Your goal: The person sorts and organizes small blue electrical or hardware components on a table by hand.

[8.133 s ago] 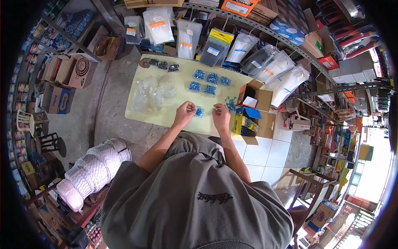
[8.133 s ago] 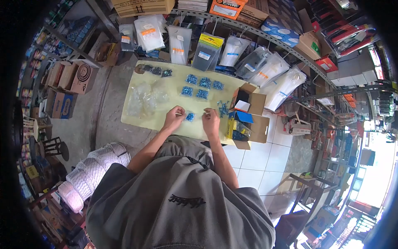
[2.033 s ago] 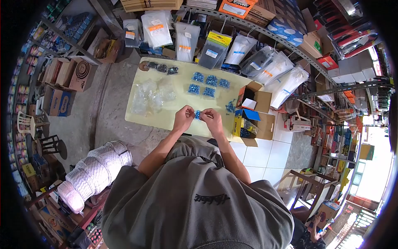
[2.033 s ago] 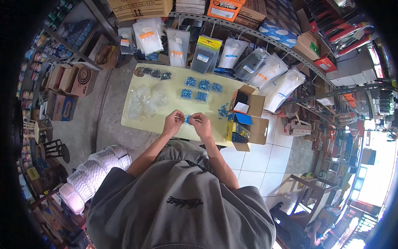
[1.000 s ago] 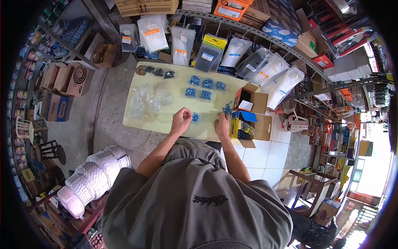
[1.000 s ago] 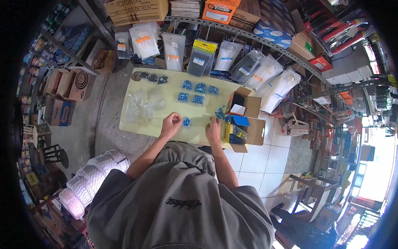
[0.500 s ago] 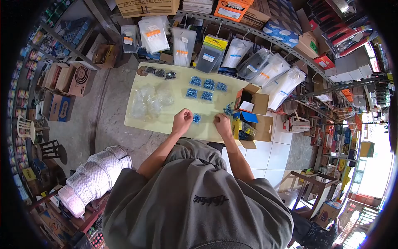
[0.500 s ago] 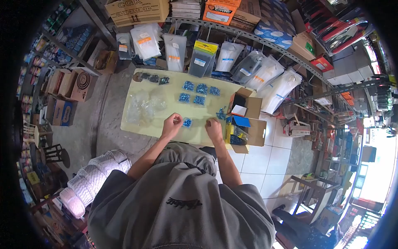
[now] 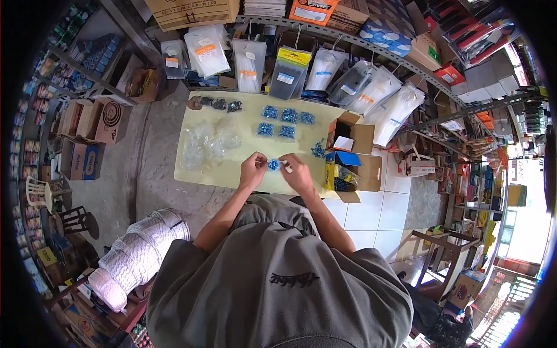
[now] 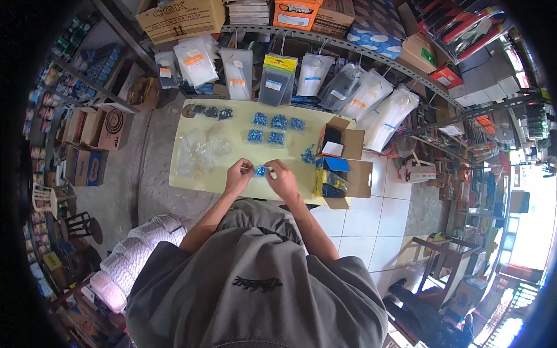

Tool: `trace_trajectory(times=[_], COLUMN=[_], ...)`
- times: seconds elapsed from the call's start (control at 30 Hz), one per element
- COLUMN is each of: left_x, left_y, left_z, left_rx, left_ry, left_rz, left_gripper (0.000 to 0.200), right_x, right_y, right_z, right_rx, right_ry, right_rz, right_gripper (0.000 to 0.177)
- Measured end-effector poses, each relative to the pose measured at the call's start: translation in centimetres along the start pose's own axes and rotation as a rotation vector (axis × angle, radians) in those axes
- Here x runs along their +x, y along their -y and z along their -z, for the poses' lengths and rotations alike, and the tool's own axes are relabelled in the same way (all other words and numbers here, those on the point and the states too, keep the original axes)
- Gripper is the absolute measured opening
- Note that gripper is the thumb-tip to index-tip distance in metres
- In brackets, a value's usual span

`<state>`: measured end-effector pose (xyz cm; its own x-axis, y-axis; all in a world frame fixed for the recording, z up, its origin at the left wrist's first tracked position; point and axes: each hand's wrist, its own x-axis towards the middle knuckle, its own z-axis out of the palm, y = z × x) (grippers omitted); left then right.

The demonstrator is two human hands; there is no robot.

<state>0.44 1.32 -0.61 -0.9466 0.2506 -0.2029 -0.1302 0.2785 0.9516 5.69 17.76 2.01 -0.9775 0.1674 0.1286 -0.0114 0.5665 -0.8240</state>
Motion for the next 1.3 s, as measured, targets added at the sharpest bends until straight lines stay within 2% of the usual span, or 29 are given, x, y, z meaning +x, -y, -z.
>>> trace_trajectory(times=[0.07, 0.17, 0.23, 0.27, 0.33, 0.67, 0.8, 0.97, 1.2, 1.3], left_x=[0.1, 0.2, 0.2, 0.3, 0.3, -0.2, -0.3, -0.5, -0.9, -1.0], left_y=[0.3, 0.3, 0.4, 0.5, 0.2, -0.6, -0.4, -0.4, -0.5, -0.4], left_z=[-0.1, -0.1, -0.2, -0.3, -0.3, -0.1, -0.2, -0.2, -0.1, -0.1], left_rx=[-0.002, -0.017, -0.032, -0.03, -0.027, -0.037, -0.041, -0.04, -0.02, -0.019], left_ry=[-0.007, -0.006, 0.003, 0.007, 0.009, 0.002, 0.011, 0.008, 0.009, 0.01], left_rz=[-0.016, -0.03, -0.028, -0.029, -0.035, -0.006, -0.008, -0.007, -0.019, -0.029], left_gripper=[0.01, 0.009, 0.009, 0.009, 0.009, 0.009, 0.008, 0.008, 0.008, 0.008], right_x=[0.2, 0.3, 0.1, 0.0, 0.3, 0.0, -0.4, -0.6, -1.1, -1.0], right_y=[-1.1, -5.6, -8.6, -10.0, -11.2, -15.1, -13.7, -15.2, -13.8, -14.1], right_z=[1.1, 1.9, 2.3, 2.4, 2.5, 1.5, 1.6, 1.3, 2.0, 1.5], right_rx=[0.014, -0.134, -0.499, -0.501, -0.568, -0.392, -0.365, -0.367, -0.323, -0.276], right_ry=[-0.049, -0.151, -0.178, -0.18, -0.041, -0.042, -0.081, -0.131, -0.087, -0.16], right_rz=[-0.035, -0.129, -0.116, -0.117, -0.344, -0.325, -0.323, -0.185, -0.247, -0.215], right_gripper=[0.013, 0.017, 0.028, 0.028, 0.034, 0.016, 0.013, 0.008, 0.019, 0.023])
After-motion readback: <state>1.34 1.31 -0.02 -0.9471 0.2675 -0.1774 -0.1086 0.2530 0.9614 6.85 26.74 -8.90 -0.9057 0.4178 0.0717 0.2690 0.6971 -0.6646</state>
